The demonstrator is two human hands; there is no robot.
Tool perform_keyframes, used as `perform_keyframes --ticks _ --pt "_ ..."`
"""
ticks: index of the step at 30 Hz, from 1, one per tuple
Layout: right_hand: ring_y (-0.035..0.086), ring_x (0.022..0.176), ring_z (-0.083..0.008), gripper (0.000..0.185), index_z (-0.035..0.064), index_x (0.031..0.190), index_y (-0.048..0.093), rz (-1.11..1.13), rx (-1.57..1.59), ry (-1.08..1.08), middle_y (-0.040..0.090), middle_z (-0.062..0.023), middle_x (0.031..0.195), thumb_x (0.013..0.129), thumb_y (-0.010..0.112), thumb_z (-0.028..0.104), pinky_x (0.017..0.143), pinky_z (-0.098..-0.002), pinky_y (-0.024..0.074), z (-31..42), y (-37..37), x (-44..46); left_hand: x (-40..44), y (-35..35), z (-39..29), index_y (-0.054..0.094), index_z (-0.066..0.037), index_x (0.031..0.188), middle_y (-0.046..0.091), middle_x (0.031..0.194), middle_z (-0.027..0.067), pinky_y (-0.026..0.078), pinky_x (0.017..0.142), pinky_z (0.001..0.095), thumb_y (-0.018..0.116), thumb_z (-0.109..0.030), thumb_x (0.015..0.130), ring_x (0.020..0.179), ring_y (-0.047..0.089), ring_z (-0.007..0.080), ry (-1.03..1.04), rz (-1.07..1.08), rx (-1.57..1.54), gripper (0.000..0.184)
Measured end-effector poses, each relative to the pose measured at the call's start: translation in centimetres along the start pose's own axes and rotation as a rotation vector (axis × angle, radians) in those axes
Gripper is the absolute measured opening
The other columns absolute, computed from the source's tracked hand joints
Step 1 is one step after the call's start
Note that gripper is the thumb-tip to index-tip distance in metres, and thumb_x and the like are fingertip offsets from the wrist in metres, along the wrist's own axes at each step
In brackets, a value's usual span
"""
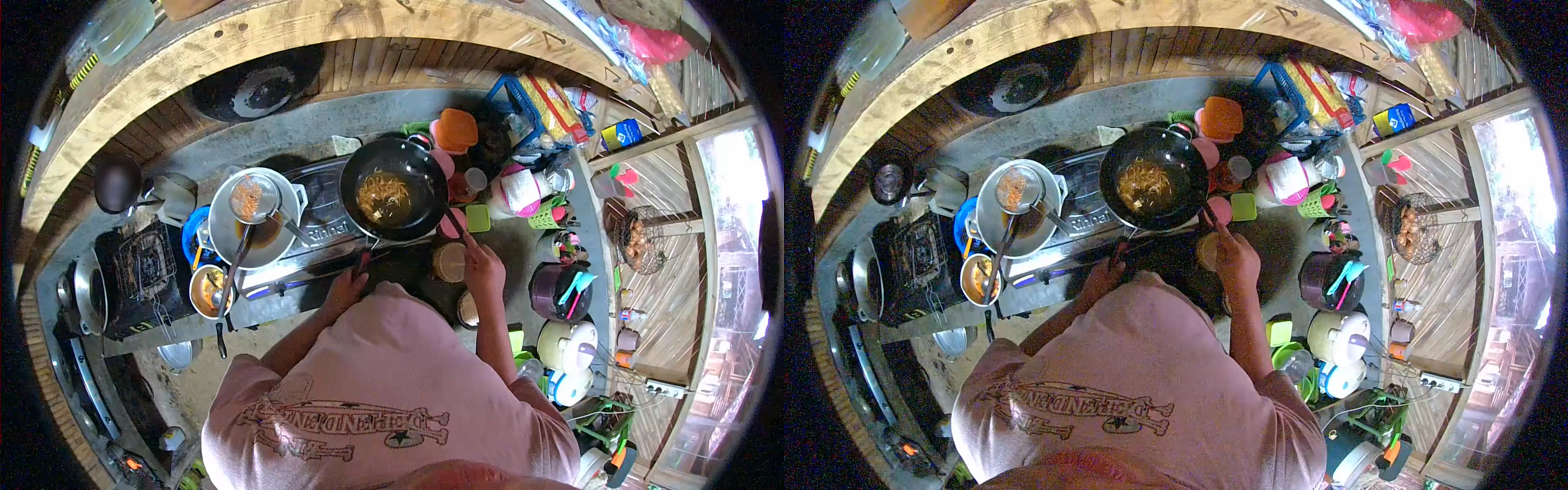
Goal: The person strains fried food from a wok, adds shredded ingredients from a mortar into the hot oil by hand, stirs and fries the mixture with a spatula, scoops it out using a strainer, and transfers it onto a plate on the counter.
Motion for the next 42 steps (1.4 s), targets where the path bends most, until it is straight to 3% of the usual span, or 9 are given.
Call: perform_keyframes --ticks 6,12,15,24,26,29,33,39,42 --pt "0.063 0.068 -0.0311 0.036 0.0193 0.122 0.069 0.002 -0.023 -0.007 0.061 -0.0109 0.077 0.087 0.065 0.011 0.06 -0.0411 0.0505 1.3 -0.7 0.1 0.1 0.2 -0.6 0.06 -0.001 0.111 0.067 0.091 0.0246 0.05 0.078 0.0485 0.057 -0.044 0.095 0.091 0.066 0.041 -0.159 0.101 -0.075 0.046" --pt "0.063 0.068 -0.0316 0.035 0.0181 0.12 0.07 0.029 -0.012 -0.006 0.06 -0.0118 0.076 0.087 0.064 0.01 0.06 -0.0413 0.0507 1.2 -0.5 0.1 -0.3 -0.2 -0.3 0.059 -0.001 0.102 0.065 0.084 0.0234 0.048 0.072 0.0491 0.057 -0.044 0.095 0.082 0.065 0.0422 0.087 -0.022 -0.064 0.044" --pt "0.063 0.069 -0.0317 0.035 0.0177 0.119 0.071 0.038 -0.054 0.006 0.061 -0.0121 0.077 0.086 0.063 0.009 0.061 -0.0414 0.0507 1.9 -0.9 0.2 0.9 0.7 0.0 0.059 0.0 0.109 0.065 0.085 0.0242 0.049 0.074 0.0478 0.057 -0.045 0.095 0.083 0.065 0.0427 -0.184 0.167 -0.021 0.047" --pt "0.063 0.067 -0.0313 0.035 0.0193 0.121 0.07 -0.002 -0.029 0.016 0.06 -0.0113 0.076 0.088 0.065 0.012 0.06 -0.0411 0.0499 0.8 -0.9 -0.3 -1.1 -1.1 -4.1 0.057 -0.001 0.1 0.063 0.08 0.0189 0.048 0.07 0.0462 0.059 -0.043 0.095 0.076 0.063 0.0335 0.05 0.041 -0.142 0.042" --pt "0.063 0.066 -0.0307 0.035 0.0199 0.122 0.07 0.004 -0.031 0.039 0.06 -0.0113 0.076 0.087 0.066 0.012 0.06 -0.0407 0.0501 0.5 -0.6 -0.3 0.8 -0.3 -2.8 0.057 -0.001 0.104 0.064 0.086 0.0205 0.048 0.071 0.0465 0.059 -0.042 0.096 0.081 0.064 0.035 -0.161 0.104 0.031 0.041" --pt "0.062 0.065 -0.0306 0.035 0.0206 0.121 0.07 -0.002 -0.046 0.031 0.059 -0.0114 0.075 0.087 0.066 0.012 0.06 -0.0409 0.0502 0.4 -0.6 -0.3 2.3 0.6 -1.8 0.057 -0.001 0.106 0.065 0.09 0.0224 0.049 0.074 0.0487 0.059 -0.043 0.095 0.086 0.066 0.037 -0.212 0.079 0.096 0.043" --pt "0.063 0.067 -0.031 0.035 0.0213 0.121 0.07 -0.004 -0.007 0.048 0.06 -0.0113 0.076 0.087 0.066 0.013 0.061 -0.0414 0.051 0.4 -0.7 -0.7 -0.5 1.3 4.0 0.058 -0.001 0.111 0.066 0.091 0.0231 0.049 0.077 0.0511 0.059 -0.044 0.094 0.089 0.066 0.0388 -0.092 0.0 -0.009 0.046" --pt "0.065 0.071 -0.0326 0.037 0.0206 0.123 0.068 -0.025 -0.014 -0.03 0.063 -0.0129 0.08 0.088 0.064 0.011 0.063 -0.042 0.0522 0.0 0.5 -0.6 -1.4 -1.4 -2.4 0.058 -0.001 0.117 0.066 0.086 0.021 0.05 0.076 0.0494 0.056 -0.049 0.095 0.085 0.066 0.0368 -0.102 0.089 -0.091 0.054" --pt "0.066 0.076 -0.0352 0.034 0.0192 0.122 0.068 0.044 -0.05 0.06 0.067 -0.0163 0.085 0.09 0.061 0.014 0.065 -0.0447 0.0527 -2.0 1.5 0.6 -0.3 -0.4 -1.4 0.059 0.0 0.108 0.065 0.081 0.0175 0.05 0.071 0.0464 0.056 -0.053 0.094 0.077 0.066 0.0341 -0.096 0.078 -0.028 0.055"
Point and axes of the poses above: each hand's wrist, its own x-axis towards the middle knuckle, its own y-axis out of the palm, z = x × y, the point moved 7 cm from there along x, towards the middle knuckle
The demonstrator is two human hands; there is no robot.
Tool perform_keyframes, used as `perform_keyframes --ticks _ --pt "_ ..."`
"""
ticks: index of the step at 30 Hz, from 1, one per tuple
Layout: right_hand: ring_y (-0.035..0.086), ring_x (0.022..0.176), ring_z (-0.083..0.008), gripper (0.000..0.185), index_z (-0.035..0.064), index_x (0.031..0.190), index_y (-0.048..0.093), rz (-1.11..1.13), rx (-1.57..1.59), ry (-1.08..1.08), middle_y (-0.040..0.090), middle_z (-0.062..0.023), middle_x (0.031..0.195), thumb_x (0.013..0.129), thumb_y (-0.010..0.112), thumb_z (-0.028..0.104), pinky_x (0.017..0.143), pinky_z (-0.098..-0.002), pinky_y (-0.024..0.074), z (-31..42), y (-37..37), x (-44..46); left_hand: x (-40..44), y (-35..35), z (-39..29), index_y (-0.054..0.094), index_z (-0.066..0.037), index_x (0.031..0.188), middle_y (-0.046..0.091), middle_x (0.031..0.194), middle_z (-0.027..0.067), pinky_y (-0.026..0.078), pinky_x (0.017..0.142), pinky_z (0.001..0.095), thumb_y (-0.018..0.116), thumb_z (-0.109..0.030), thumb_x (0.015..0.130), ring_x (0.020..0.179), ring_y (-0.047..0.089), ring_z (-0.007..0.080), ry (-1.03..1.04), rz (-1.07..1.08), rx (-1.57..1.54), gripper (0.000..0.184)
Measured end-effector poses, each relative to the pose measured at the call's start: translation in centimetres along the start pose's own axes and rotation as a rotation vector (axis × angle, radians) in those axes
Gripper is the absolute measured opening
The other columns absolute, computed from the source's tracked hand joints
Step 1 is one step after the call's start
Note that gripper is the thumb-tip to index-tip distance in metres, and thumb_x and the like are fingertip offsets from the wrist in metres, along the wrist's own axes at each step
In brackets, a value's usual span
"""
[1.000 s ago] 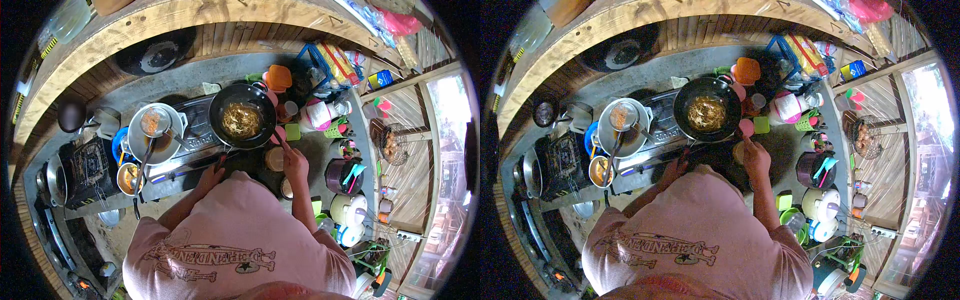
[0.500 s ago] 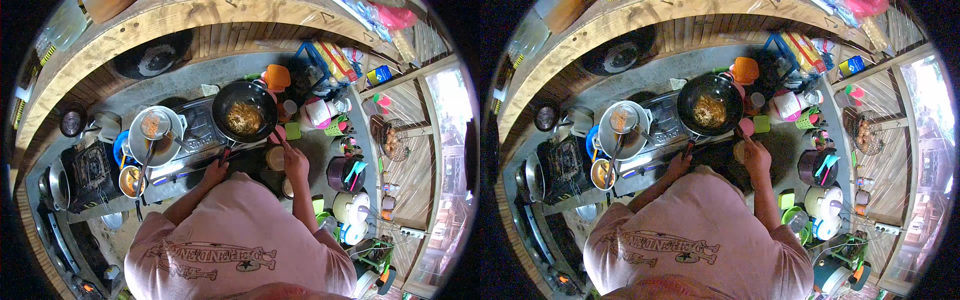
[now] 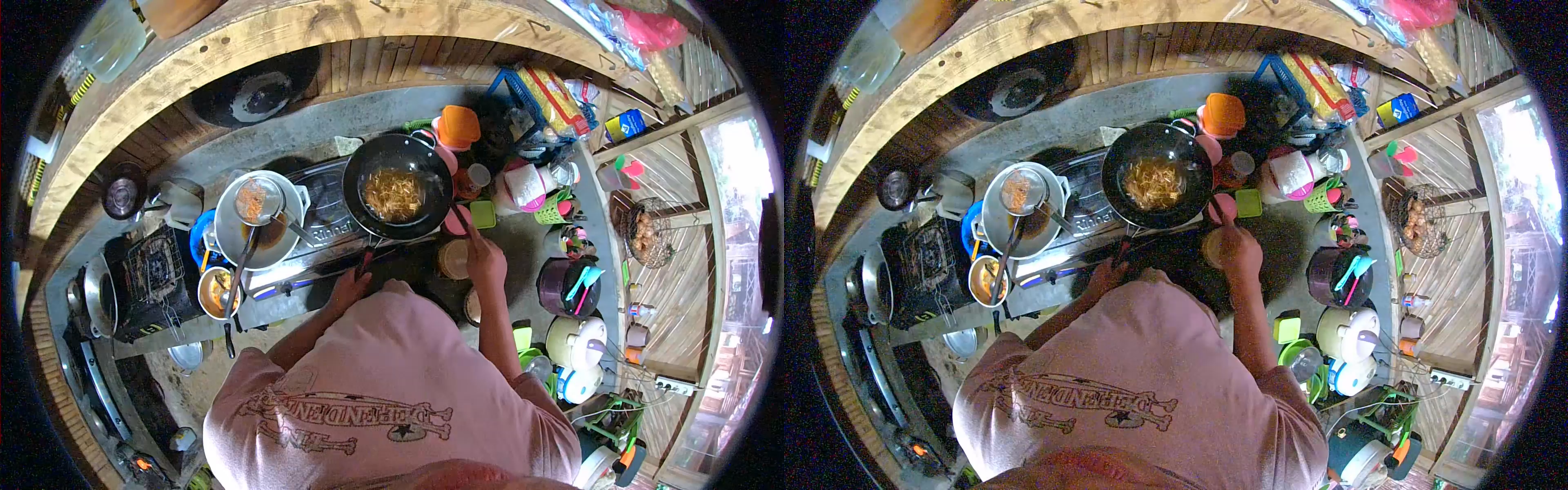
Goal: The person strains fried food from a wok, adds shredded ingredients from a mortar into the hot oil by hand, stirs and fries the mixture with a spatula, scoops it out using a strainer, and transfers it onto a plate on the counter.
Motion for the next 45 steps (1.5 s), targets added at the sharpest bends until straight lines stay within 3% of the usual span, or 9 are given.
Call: perform_keyframes --ticks 6,9,12,14,20,30,39,41,45 --pt "0.067 0.082 -0.0393 0.029 0.0165 0.119 0.068 0.214 -0.193 0.164 0.069 -0.0221 0.091 0.095 0.053 0.023 0.07 -0.0481 0.0529 -3.1 3.4 5.6 0.3 -0.7 -0.6 0.058 -0.001 0.092 0.064 0.076 0.0154 0.049 0.067 0.0439 0.058 -0.053 0.093 0.073 0.065 0.0309 -0.038 -0.045 -0.005 0.052" --pt "0.067 0.083 -0.0409 0.029 0.0162 0.119 0.068 0.177 0.039 -0.012 0.069 -0.0236 0.089 0.095 0.052 0.024 0.07 -0.0474 0.0531 -4.4 7.0 7.1 1.0 -0.3 -0.4 0.058 -0.002 0.091 0.063 0.074 0.0151 0.049 0.066 0.0437 0.06 -0.049 0.094 0.072 0.064 0.0297 -0.02 -0.017 0.02 0.047" --pt "0.067 0.083 -0.0406 0.028 0.0151 0.117 0.069 0.491 0.328 0.048 0.069 -0.0238 0.091 0.095 0.053 0.02 0.072 -0.0456 0.0534 -6.0 12.0 6.3 0.9 -0.6 -1.0 0.058 -0.001 0.091 0.062 0.074 0.0163 0.048 0.067 0.0447 0.059 -0.047 0.094 0.072 0.064 0.0328 0.014 -0.095 0.007 0.046" --pt "0.068 0.081 -0.0379 0.028 0.0146 0.118 0.069 0.154 0.603 -0.197 0.069 -0.0203 0.09 0.092 0.057 0.016 0.071 -0.0433 0.0538 -4.0 10.4 6.5 0.9 -0.8 -1.0 0.058 -0.001 0.092 0.063 0.076 0.0188 0.048 0.069 0.0459 0.059 -0.048 0.094 0.075 0.063 0.0368 0.057 -0.132 0.021 0.047" --pt "0.068 0.082 -0.0354 0.032 0.0156 0.118 0.069 0.171 -0.096 -0.169 0.07 -0.016 0.091 0.087 0.063 0.012 0.071 -0.0437 0.054 2.9 0.5 2.8 1.3 -0.1 1.8 0.058 0.0 0.094 0.064 0.083 0.0219 0.048 0.072 0.047 0.06 -0.046 0.094 0.08 0.064 0.0384 -0.047 -0.081 -0.032 0.046" --pt "0.068 0.08 -0.0342 0.03 0.0183 0.114 0.072 0.175 -0.118 -0.118 0.07 -0.0139 0.089 0.085 0.064 0.013 0.069 -0.0434 0.0541 1.8 1.9 1.3 1.3 -1.6 -2.6 0.059 0.0 0.097 0.065 0.075 0.0167 0.05 0.069 0.0435 0.061 -0.044 0.094 0.071 0.065 0.0326 -0.057 -0.096 0.013 0.044" --pt "0.072 0.089 -0.0263 0.031 0.0112 0.124 0.068 0.077 0.337 0.114 0.071 -0.0215 0.102 0.093 0.062 0.013 0.078 -0.0335 0.053 -0.5 -2.2 1.0 -2.6 -2.6 -1.4 0.059 0.0 0.103 0.067 0.089 0.019 0.05 0.077 0.0422 0.059 -0.047 0.094 0.085 0.066 0.0319 -0.12 0.005 -0.056 0.047" --pt "0.071 0.095 -0.0202 0.031 0.0098 0.125 0.067 0.087 0.378 0.146 0.071 -0.0217 0.107 0.094 0.061 0.013 0.083 -0.0312 0.0517 -1.4 -2.0 0.7 -2.3 -2.5 -1.5 0.059 0.0 0.105 0.066 0.09 0.0213 0.05 0.076 0.0438 0.059 -0.046 0.095 0.084 0.065 0.0351 0.21 -0.142 -0.09 0.047" --pt "0.07 0.096 -0.0189 0.031 0.0081 0.125 0.066 0.149 0.406 0.239 0.071 -0.0206 0.108 0.094 0.061 0.013 0.085 -0.0311 0.0514 -1.1 -1.8 0.6 1.8 -0.8 1.5 0.058 0.0 0.104 0.065 0.088 0.0213 0.049 0.074 0.0448 0.059 -0.045 0.094 0.082 0.064 0.0362 -0.022 -0.056 0.053 0.046"
Point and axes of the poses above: each hand's wrist, its own x-axis towards the middle knuckle, its own y-axis out of the palm, z = x × y, the point moved 7 cm from there along x, towards the middle knuckle
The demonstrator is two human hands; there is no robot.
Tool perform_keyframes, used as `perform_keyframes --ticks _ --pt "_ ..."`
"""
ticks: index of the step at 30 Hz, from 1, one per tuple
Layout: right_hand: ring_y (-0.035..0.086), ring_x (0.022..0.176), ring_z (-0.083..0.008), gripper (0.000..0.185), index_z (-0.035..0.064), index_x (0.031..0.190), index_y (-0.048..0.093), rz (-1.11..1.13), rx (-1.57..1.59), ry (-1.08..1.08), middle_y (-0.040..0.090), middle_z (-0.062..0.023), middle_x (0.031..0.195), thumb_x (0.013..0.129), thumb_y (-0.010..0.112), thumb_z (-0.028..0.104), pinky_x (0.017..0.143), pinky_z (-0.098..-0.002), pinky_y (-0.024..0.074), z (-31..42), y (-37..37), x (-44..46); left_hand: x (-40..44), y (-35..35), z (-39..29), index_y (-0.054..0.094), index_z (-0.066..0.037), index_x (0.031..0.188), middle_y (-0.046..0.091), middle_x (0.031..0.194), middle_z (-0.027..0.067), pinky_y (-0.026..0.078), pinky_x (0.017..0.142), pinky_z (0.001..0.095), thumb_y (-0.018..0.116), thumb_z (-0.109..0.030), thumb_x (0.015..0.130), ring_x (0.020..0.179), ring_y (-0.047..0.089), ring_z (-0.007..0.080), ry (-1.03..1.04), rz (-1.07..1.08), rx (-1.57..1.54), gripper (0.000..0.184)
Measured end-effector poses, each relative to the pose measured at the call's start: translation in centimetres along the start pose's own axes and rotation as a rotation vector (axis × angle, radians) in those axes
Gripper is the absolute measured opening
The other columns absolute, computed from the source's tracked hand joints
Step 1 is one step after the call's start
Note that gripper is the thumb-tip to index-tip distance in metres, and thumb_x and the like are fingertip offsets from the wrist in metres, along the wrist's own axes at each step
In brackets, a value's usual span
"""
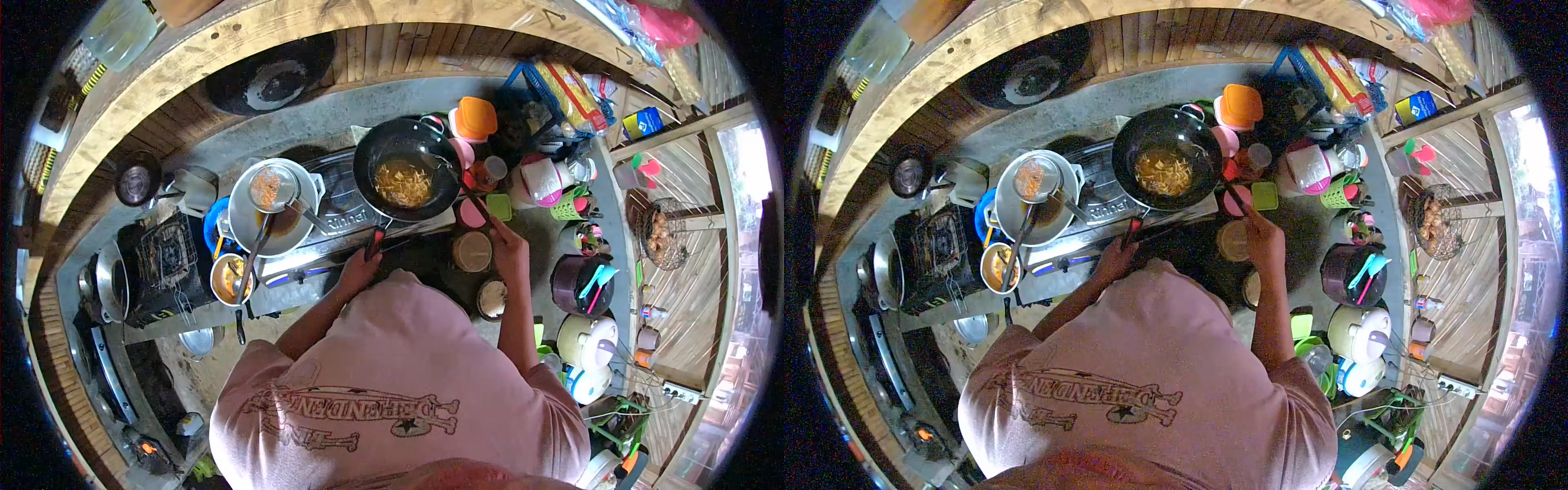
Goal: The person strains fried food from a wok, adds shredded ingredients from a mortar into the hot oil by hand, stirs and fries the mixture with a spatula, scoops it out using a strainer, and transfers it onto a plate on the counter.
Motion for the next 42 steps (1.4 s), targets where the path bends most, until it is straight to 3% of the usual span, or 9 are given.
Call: perform_keyframes --ticks 3,5,12,15,17,26,30,33,42 --pt "0.069 0.096 -0.0164 0.031 0.0085 0.125 0.067 -0.028 0.021 -0.117 0.072 -0.0196 0.106 0.095 0.06 0.013 0.085 -0.0305 0.0512 0.3 0.0 0.3 -0.2 -0.6 -1.5 0.058 0.0 0.103 0.065 0.085 0.0191 0.049 0.073 0.0449 0.06 -0.045 0.093 0.08 0.064 0.0345 -0.043 -0.009 0.01 0.046" --pt "0.07 0.1 -0.0244 0.036 0.0109 0.125 0.067 0.003 0.013 -0.048 0.07 -0.0185 0.112 0.091 0.058 0.006 0.086 -0.0324 0.0513 0.3 0.3 0.1 -2.0 -0.9 -0.7 0.058 0.0 0.101 0.065 0.079 0.0175 0.049 0.071 0.0442 0.06 -0.044 0.093 0.077 0.064 0.0332 -0.029 -0.016 -0.075 0.045" --pt "0.07 0.1 -0.0259 0.036 0.01 0.125 0.067 -0.054 0.105 -0.12 0.07 -0.019 0.111 0.091 0.058 0.007 0.085 -0.0327 0.0515 0.1 -0.1 -0.2 -2.2 -0.9 -3.8 0.058 0.001 0.103 0.065 0.086 0.0204 0.049 0.074 0.0454 0.061 -0.045 0.093 0.083 0.065 0.0334 -0.124 0.103 -0.057 0.047" --pt "0.066 0.099 -0.0133 0.032 0.0066 0.125 0.066 -0.002 0.029 -0.057 0.072 -0.0156 0.11 0.094 0.061 0.01 0.087 -0.0283 0.0502 0.3 -0.1 -0.1 -0.2 0.7 -1.6 0.059 0.001 0.108 0.066 0.092 0.0237 0.049 0.078 0.047 0.061 -0.045 0.093 0.09 0.066 0.0372 -0.09 0.051 -0.007 0.049" --pt "0.071 0.097 -0.0243 0.035 0.0095 0.125 0.067 -0.037 0.048 -0.066 0.071 -0.0199 0.109 0.091 0.058 0.007 0.083 -0.0324 0.0519 0.5 -0.4 -0.3 -1.5 0.2 -2.8 0.059 0.002 0.112 0.066 0.097 0.0271 0.049 0.082 0.0485 0.06 -0.045 0.093 0.095 0.065 0.0423 -0.111 0.129 -0.029 0.05" --pt "0.071 0.094 -0.0237 0.033 0.0108 0.125 0.067 -0.029 0.011 -0.041 0.071 -0.0194 0.108 0.092 0.061 0.009 0.082 -0.032 0.0521 -0.1 0.2 -0.4 -0.9 0.2 -3.2 0.059 0.001 0.115 0.066 0.103 0.0287 0.049 0.084 0.0484 0.061 -0.043 0.093 0.099 0.063 0.0469 -0.139 0.091 0.058 0.049" --pt "0.071 0.094 -0.0268 0.033 0.0106 0.124 0.068 -0.032 0.054 -0.047 0.071 -0.0193 0.108 0.092 0.061 0.01 0.082 -0.0325 0.0524 0.5 -0.1 -0.6 -1.5 0.8 -1.1 0.059 0.002 0.112 0.065 0.101 0.028 0.049 0.083 0.0476 0.06 -0.043 0.092 0.096 0.064 0.0447 -0.169 0.102 0.143 0.049" --pt "0.071 0.094 -0.026 0.032 0.0099 0.123 0.068 -0.033 0.053 -0.056 0.071 -0.0191 0.107 0.092 0.061 0.009 0.082 -0.0326 0.0525 -0.5 0.2 -0.7 -3.9 -1.1 -3.0 0.059 0.002 0.104 0.065 0.093 0.0257 0.049 0.078 0.0484 0.06 -0.043 0.092 0.09 0.065 0.0425 0.027 0.049 -0.201 0.047" --pt "0.071 0.099 -0.0269 0.03 0.0093 0.121 0.069 -0.055 0.004 -0.046 0.071 -0.0167 0.109 0.092 0.063 0.011 0.084 -0.0327 0.0528 1.8 -0.9 -0.3 -1.7 -0.2 -0.9 0.058 0.001 0.118 0.067 0.1 0.0232 0.05 0.082 0.0437 0.058 -0.047 0.094 0.091 0.066 0.0374 -0.115 0.049 0.133 0.054"
Point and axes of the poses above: each hand's wrist, its own x-axis towards the middle knuckle, its own y-axis out of the palm, z = x × y, the point moved 7 cm from there along x, towards the middle knuckle
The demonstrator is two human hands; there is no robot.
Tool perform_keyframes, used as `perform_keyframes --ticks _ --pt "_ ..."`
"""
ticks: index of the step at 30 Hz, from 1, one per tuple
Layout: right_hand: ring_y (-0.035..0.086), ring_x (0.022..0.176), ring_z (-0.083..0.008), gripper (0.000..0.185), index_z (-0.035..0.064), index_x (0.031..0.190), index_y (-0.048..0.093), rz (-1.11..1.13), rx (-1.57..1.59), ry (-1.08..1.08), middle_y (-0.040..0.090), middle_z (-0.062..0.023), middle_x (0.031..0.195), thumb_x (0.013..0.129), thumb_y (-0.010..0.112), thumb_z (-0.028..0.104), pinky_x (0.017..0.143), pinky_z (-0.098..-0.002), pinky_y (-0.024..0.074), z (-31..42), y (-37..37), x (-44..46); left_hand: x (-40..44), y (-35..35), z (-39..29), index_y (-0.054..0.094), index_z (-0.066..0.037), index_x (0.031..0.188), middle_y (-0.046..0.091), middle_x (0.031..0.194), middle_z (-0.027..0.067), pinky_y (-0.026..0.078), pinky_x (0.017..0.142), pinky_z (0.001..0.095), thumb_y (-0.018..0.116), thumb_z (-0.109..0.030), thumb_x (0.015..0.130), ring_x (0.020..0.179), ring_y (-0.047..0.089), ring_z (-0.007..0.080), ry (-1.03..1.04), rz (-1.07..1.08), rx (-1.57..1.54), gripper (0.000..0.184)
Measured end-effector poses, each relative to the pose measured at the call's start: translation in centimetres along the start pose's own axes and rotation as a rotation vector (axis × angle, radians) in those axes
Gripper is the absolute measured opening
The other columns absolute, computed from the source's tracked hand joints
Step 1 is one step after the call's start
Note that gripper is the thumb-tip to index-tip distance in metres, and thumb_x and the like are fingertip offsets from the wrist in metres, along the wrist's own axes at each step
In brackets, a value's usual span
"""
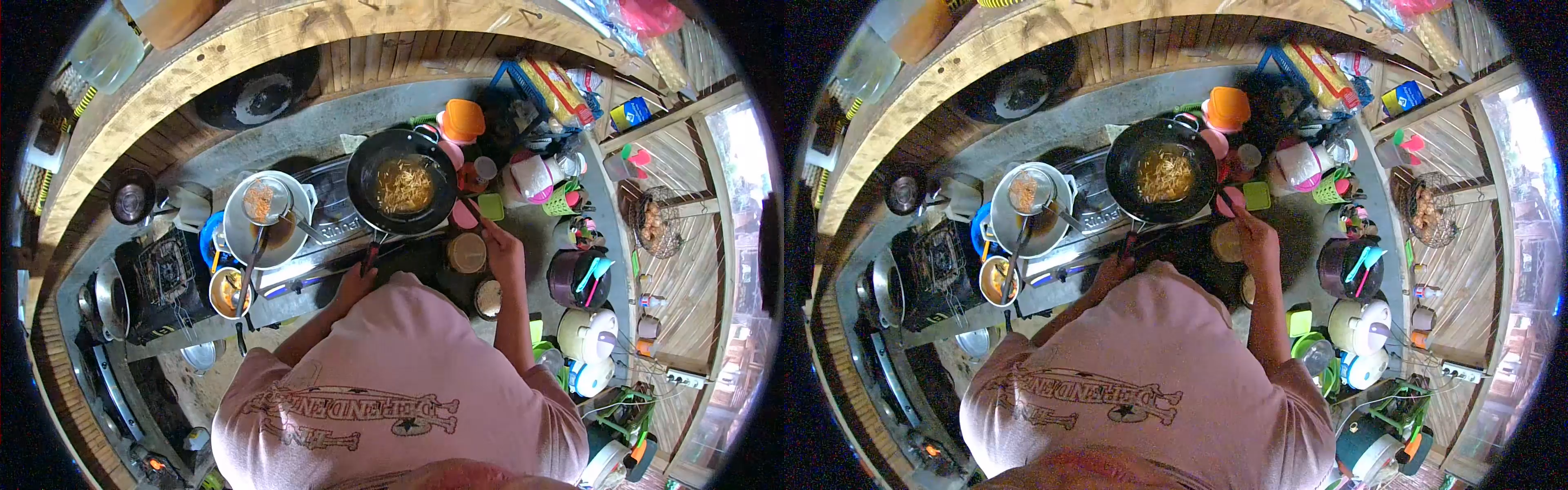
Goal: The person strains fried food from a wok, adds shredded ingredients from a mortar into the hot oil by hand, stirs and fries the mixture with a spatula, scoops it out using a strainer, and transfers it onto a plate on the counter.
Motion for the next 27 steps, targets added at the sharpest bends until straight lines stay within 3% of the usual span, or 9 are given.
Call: perform_keyframes --ticks 2,5,8,11,15,17,21,23,27 --pt "0.071 0.098 -0.0268 0.03 0.0095 0.121 0.069 -0.023 0.024 -0.058 0.071 -0.0173 0.108 0.092 0.063 0.012 0.083 -0.0329 0.0528 -0.1 0.0 -0.1 -2.1 -1.0 -0.8 0.058 0.0 0.115 0.067 0.096 0.0242 0.05 0.08 0.0449 0.058 -0.048 0.094 0.09 0.065 0.0398 0.074 0.008 -0.192 0.052" --pt "0.071 0.095 -0.027 0.03 0.0098 0.121 0.069 -0.04 0.048 -0.089 0.071 -0.0187 0.104 0.092 0.063 0.012 0.081 -0.0341 0.0529 -0.3 0.1 -0.1 -1.4 -0.7 0.1 0.059 0.0 0.112 0.066 0.096 0.025 0.05 0.08 0.0457 0.058 -0.048 0.094 0.091 0.065 0.0406 0.205 0.017 -0.224 0.051" --pt "0.072 0.091 -0.0261 0.03 0.0103 0.121 0.069 -0.005 0.026 -0.063 0.071 -0.0187 0.101 0.092 0.063 0.013 0.079 -0.0337 0.0529 -0.8 0.4 0.1 0.4 -0.5 -0.3 0.059 0.0 0.113 0.066 0.098 0.0246 0.05 0.081 0.046 0.059 -0.048 0.094 0.093 0.066 0.0402 0.024 0.005 -0.054 0.052" --pt "0.071 0.088 -0.0271 0.03 0.0105 0.121 0.069 -0.006 0.055 -0.067 0.072 -0.0183 0.099 0.093 0.062 0.013 0.078 -0.0337 0.0527 -0.9 0.5 0.2 0.8 -0.5 -1.4 0.059 0.0 0.112 0.066 0.098 0.0249 0.05 0.081 0.0465 0.058 -0.049 0.094 0.094 0.066 0.0408 -0.011 0.024 -0.108 0.052" --pt "0.072 0.089 -0.027 0.029 0.0106 0.121 0.069 -0.024 0.018 -0.07 0.072 -0.0179 0.099 0.093 0.062 0.012 0.078 -0.0329 0.0527 -1.2 0.4 0.0 0.1 1.0 1.9 0.06 0.0 0.109 0.066 0.096 0.0254 0.049 0.08 0.0473 0.058 -0.048 0.094 0.093 0.065 0.0417 0.11 0.036 -0.074 0.05" --pt "0.072 0.089 -0.0271 0.029 0.0099 0.12 0.07 -0.023 0.052 -0.073 0.072 -0.0182 0.099 0.093 0.062 0.011 0.08 -0.0329 0.0527 -0.8 0.2 -0.1 -3.1 -2.2 -2.5 0.059 0.0 0.104 0.066 0.091 0.0234 0.049 0.078 0.0473 0.058 -0.047 0.094 0.089 0.066 0.0386 0.158 -0.042 -0.225 0.048" --pt "0.072 0.092 -0.0267 0.029 0.0092 0.12 0.07 -0.018 0.055 -0.058 0.072 -0.0184 0.101 0.092 0.062 0.01 0.081 -0.0327 0.0528 -0.9 0.3 -0.3 1.1 0.6 1.2 0.058 0.0 0.1 0.065 0.088 0.0197 0.048 0.076 0.0456 0.059 -0.047 0.094 0.085 0.065 0.033 0.064 -0.026 -0.061 0.046" --pt "0.071 0.093 -0.0276 0.029 0.0088 0.12 0.07 -0.002 0.077 -0.042 0.071 -0.0189 0.103 0.093 0.062 0.011 0.081 -0.0327 0.0528 -0.7 0.3 -0.4 1.2 0.4 -0.5 0.057 -0.001 0.097 0.064 0.084 0.018 0.049 0.073 0.0449 0.058 -0.047 0.094 0.08 0.064 0.0323 0.082 -0.021 -0.245 0.047" --pt "0.071 0.095 -0.0275 0.03 0.0086 0.12 0.069 0.007 0.05 -0.029 0.071 -0.0195 0.105 0.092 0.062 0.011 0.08 -0.0325 0.0528 -1.5 0.6 -0.3 -1.2 -0.7 -1.3 0.057 -0.001 0.094 0.063 0.079 0.0182 0.048 0.069 0.0462 0.058 -0.048 0.094 0.075 0.063 0.035 0.009 0.089 -0.288 0.047"
Point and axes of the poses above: each hand's wrist, its own x-axis towards the middle knuckle, its own y-axis out of the palm, z = x × y, the point moved 7 cm from there along x, towards the middle knuckle
